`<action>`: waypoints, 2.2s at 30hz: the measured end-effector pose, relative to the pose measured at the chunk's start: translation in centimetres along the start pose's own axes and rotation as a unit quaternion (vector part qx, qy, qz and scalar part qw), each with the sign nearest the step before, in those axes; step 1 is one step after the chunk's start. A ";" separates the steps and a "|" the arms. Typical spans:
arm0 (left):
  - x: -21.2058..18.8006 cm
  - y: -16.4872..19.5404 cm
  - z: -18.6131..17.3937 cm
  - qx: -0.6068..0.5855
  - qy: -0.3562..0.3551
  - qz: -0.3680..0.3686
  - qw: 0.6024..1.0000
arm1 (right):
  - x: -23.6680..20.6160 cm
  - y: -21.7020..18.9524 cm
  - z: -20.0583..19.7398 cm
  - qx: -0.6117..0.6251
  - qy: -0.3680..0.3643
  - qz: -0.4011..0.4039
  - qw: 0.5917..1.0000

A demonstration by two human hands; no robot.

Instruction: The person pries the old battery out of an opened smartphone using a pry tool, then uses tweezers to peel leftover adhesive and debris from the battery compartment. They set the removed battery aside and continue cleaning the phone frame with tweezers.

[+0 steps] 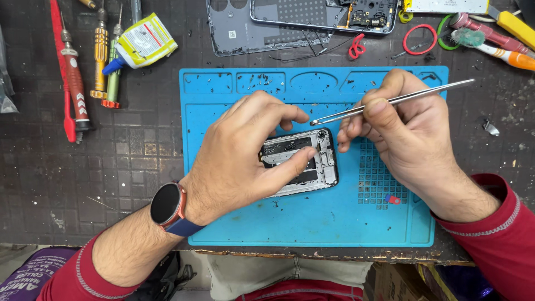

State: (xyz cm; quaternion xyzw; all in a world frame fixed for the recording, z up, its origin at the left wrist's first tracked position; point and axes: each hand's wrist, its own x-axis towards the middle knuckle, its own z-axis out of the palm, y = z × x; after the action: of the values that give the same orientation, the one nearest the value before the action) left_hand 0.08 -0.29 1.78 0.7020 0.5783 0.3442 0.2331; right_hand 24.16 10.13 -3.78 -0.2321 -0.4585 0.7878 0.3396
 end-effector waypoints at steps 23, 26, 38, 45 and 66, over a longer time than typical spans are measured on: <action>-0.1 0.3 0.1 -0.061 0.026 -0.030 0.997 | -0.1 0.2 0.1 -0.094 -0.032 -0.018 0.995; 0.0 0.2 0.1 -0.060 0.031 -0.021 0.997 | 0.0 0.1 0.5 -0.089 -0.029 -0.026 0.995; -0.1 0.1 0.3 -0.021 -0.018 0.034 0.999 | 0.9 -3.0 -2.8 -0.279 0.064 -0.223 0.932; -0.2 -0.1 0.4 -0.024 -0.021 0.037 0.999 | 2.9 -2.2 -6.2 -0.452 0.024 -0.281 0.846; -0.1 0.1 0.1 0.049 -0.054 0.053 0.996 | 2.3 -2.5 -5.2 -0.400 0.046 -0.231 0.886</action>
State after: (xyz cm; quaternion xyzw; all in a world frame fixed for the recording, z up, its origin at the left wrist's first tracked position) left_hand 0.17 -0.43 1.77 0.7598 0.5427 0.2891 0.2111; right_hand 26.92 15.66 -4.18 -0.2722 -0.7590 0.4255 0.4108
